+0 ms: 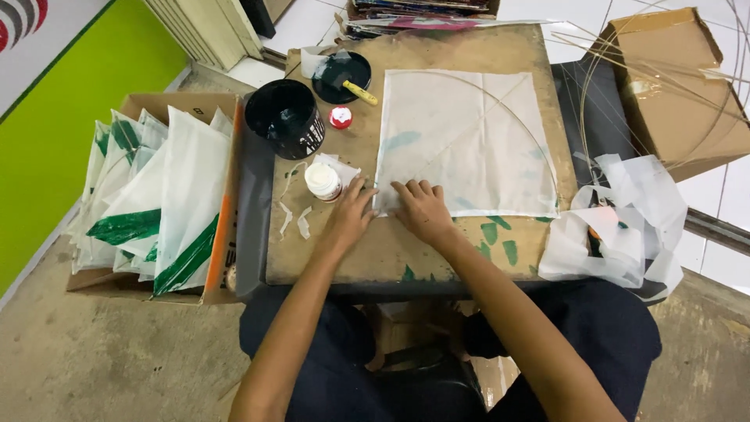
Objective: Assembling a kite by applying glue to the paper and folding it over the bamboo frame.
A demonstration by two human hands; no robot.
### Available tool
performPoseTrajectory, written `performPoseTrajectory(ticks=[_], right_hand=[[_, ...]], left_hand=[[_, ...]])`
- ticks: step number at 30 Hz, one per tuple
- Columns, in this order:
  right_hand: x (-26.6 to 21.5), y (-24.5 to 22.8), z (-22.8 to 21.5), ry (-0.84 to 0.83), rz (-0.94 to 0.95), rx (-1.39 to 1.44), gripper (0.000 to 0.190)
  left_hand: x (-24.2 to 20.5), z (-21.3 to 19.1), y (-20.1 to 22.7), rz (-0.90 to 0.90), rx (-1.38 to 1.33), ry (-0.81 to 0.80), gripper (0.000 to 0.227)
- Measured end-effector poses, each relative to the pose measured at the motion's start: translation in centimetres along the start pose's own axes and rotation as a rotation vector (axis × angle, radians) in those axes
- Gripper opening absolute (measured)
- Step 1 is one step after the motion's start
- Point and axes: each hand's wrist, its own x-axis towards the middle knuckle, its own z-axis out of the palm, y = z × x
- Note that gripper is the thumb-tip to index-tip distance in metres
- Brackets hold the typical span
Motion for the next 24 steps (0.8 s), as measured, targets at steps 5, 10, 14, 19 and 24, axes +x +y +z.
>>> performPoseTrajectory(ticks=[5, 10, 14, 19, 24], right_hand=[[-0.6, 1.1, -0.1, -0.008, 0.026, -0.005, 0.067], [-2.2, 3.0, -2.1, 0.001, 0.058, -0.045, 0.068], [-3.6, 4.9, -1.5, 0.047, 0.089, 0.020, 0.063], [-4.7, 7.3, -2.2, 0.161, 0.177, 0.164, 0.043], [-6.2, 9.6, -4.5, 0.113, 0.262, 0.241, 0.043]], left_hand=[[0.6, 1.7, -1.3, 0.071, 0.007, 0.037, 0.043], [0.4, 2.0, -0.8, 0.135, 0.002, 0.050, 0.042], [0.8, 3.1, -0.7, 0.179, 0.067, 0.078, 0.037], [1.4, 4.5, 0.1, 0.161, 0.035, 0.079, 0.042], [1.2, 3.2, 1.7, 0.035, 0.036, 0.031, 0.046]])
